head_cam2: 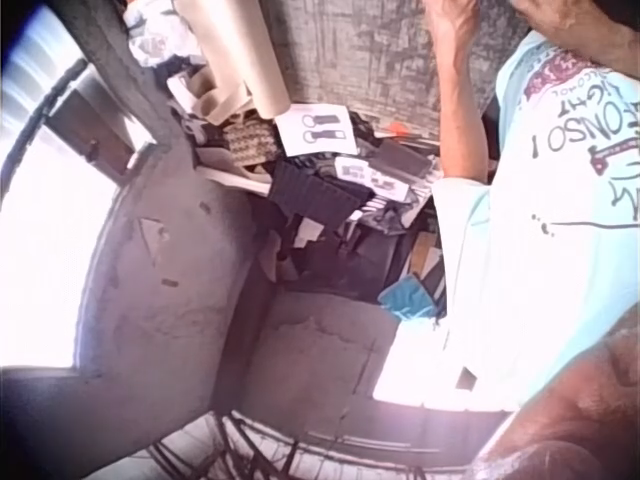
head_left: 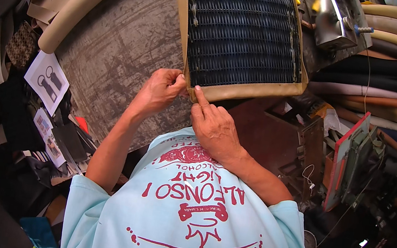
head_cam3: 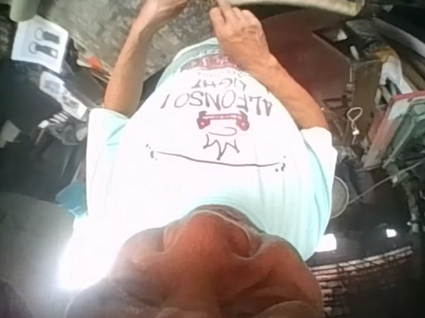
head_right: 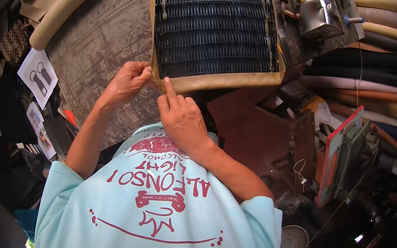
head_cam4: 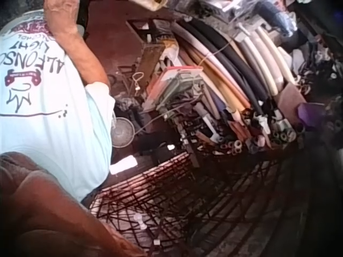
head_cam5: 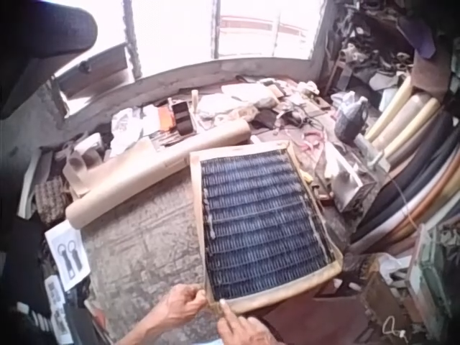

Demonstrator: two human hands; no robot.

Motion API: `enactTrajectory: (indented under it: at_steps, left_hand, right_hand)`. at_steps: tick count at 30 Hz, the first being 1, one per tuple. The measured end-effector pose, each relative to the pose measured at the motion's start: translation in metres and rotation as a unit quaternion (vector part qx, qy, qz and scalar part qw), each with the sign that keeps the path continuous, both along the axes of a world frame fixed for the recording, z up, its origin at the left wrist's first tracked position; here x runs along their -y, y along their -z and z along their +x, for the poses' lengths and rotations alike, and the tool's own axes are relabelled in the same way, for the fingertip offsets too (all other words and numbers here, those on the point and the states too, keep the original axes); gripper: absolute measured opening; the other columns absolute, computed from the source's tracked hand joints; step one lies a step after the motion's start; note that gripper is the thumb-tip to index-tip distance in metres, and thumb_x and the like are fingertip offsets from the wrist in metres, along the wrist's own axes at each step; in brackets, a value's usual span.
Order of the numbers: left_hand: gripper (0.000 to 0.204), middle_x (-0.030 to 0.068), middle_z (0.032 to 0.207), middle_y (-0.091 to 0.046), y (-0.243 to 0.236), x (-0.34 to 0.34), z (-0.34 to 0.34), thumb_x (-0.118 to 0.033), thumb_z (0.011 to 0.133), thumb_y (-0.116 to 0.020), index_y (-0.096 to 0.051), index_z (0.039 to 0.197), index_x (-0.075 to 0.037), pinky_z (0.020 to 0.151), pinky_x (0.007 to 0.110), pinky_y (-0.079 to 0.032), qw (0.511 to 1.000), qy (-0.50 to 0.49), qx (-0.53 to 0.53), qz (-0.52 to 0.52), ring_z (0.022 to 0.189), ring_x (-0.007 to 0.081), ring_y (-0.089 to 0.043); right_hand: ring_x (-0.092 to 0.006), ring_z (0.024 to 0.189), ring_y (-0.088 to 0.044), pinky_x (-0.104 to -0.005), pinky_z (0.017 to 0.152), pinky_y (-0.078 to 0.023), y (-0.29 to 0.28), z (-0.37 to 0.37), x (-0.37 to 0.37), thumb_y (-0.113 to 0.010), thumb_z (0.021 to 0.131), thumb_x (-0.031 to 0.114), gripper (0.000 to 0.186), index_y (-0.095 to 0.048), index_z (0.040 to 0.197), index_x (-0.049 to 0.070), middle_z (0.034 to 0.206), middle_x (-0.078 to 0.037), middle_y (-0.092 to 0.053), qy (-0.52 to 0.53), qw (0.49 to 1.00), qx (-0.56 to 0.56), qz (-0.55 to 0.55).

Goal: Measuring and folding a leather border piece around a woven panel to create a finished edge.

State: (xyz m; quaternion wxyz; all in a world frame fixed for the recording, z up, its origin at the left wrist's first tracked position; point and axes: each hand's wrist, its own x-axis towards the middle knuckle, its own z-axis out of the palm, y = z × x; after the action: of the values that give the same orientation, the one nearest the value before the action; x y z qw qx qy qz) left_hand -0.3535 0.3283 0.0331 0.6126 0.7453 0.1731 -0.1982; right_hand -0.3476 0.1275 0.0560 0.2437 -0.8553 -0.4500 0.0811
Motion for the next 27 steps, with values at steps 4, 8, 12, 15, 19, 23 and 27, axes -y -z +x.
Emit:
enactTrajectory:
  at_steps: [4, 8, 12, 15, 19, 23, 27]
  left_hand:
    - [0.038, 0.0069, 0.070, -0.064, 0.005, 0.001, -0.002, -0.025, 0.098, -0.046, -0.063, 0.083, 0.006, 0.063, 0.031, -0.047, 0.999, -0.020, 0.019, -0.023, 0.067, 0.0105, -0.056]
    - [0.038, 0.0073, 0.073, -0.066, -0.001, 0.004, 0.006, -0.024, 0.098, -0.046, -0.064, 0.085, 0.006, 0.065, 0.031, -0.048, 1.000, 0.019, 0.001, -0.005, 0.069, 0.0111, -0.058]
    - [0.038, 0.0078, 0.079, -0.067, -0.004, 0.004, 0.002, -0.023, 0.100, -0.043, -0.063, 0.090, 0.008, 0.074, 0.030, -0.052, 0.996, -0.042, 0.010, -0.081, 0.076, 0.0147, -0.064]
    - [0.040, 0.0055, 0.081, -0.067, 0.001, -0.005, 0.001, -0.026, 0.102, -0.042, -0.066, 0.090, 0.004, 0.079, 0.031, -0.052, 0.995, -0.022, 0.009, -0.093, 0.076, 0.0142, -0.063]
    - [0.052, 0.0064, 0.077, -0.064, -0.008, -0.013, 0.025, -0.042, 0.103, -0.040, -0.062, 0.082, 0.000, 0.077, 0.033, -0.053, 0.993, -0.082, 0.050, -0.075, 0.074, 0.0165, -0.063]
    - [0.050, 0.0047, 0.077, -0.063, -0.026, -0.011, 0.058, -0.046, 0.102, -0.048, -0.062, 0.081, -0.003, 0.075, 0.031, -0.052, 0.988, -0.136, 0.063, 0.046, 0.074, 0.0143, -0.062]
    - [0.042, 0.0046, 0.071, -0.061, -0.026, -0.013, 0.090, -0.037, 0.099, -0.056, -0.060, 0.078, -0.001, 0.068, 0.029, -0.050, 0.957, -0.123, 0.035, 0.260, 0.069, 0.0116, -0.061]
  right_hand:
    - [-0.0190, 0.070, -0.060, -0.0294, 0.070, -0.051, -0.031, 0.016, 0.017, -0.065, 0.085, 0.002, 0.016, -0.057, 0.099, 0.001, 0.122, -0.021, -0.063, 0.050, 0.963, -0.253, 0.083]
    - [-0.0082, 0.074, -0.056, -0.0227, 0.065, -0.049, -0.034, 0.048, 0.095, -0.066, 0.089, 0.001, 0.020, -0.056, 0.105, 0.001, 0.124, -0.012, -0.061, 0.335, 0.868, -0.195, 0.311]
    - [-0.0108, 0.075, -0.058, -0.0255, 0.067, -0.051, -0.011, 0.100, 0.175, -0.067, 0.088, 0.003, 0.021, -0.055, 0.105, 0.001, 0.131, -0.014, -0.057, 0.460, 0.872, -0.072, 0.148]
    - [-0.0217, 0.076, -0.062, -0.0354, 0.072, -0.053, 0.008, 0.146, 0.219, -0.066, 0.086, 0.007, 0.020, -0.055, 0.101, 0.001, 0.144, -0.018, -0.047, 0.396, 0.918, -0.017, -0.005]
    - [-0.0386, 0.095, -0.064, -0.0457, 0.082, -0.052, 0.037, 0.217, 0.257, -0.069, 0.083, 0.016, 0.023, -0.054, 0.097, 0.004, 0.149, -0.018, -0.042, 0.326, 0.940, 0.006, -0.101]
    - [-0.0417, 0.107, -0.061, -0.0495, 0.088, -0.050, 0.076, 0.286, 0.280, -0.072, 0.082, 0.022, 0.026, -0.056, 0.095, 0.007, 0.144, -0.018, -0.046, 0.282, 0.941, 0.026, -0.186]
    - [-0.0419, 0.099, -0.062, -0.0499, 0.082, -0.050, 0.100, 0.340, 0.286, -0.072, 0.082, 0.031, 0.031, -0.064, 0.096, 0.005, 0.114, -0.021, -0.063, 0.248, 0.923, -0.030, -0.291]
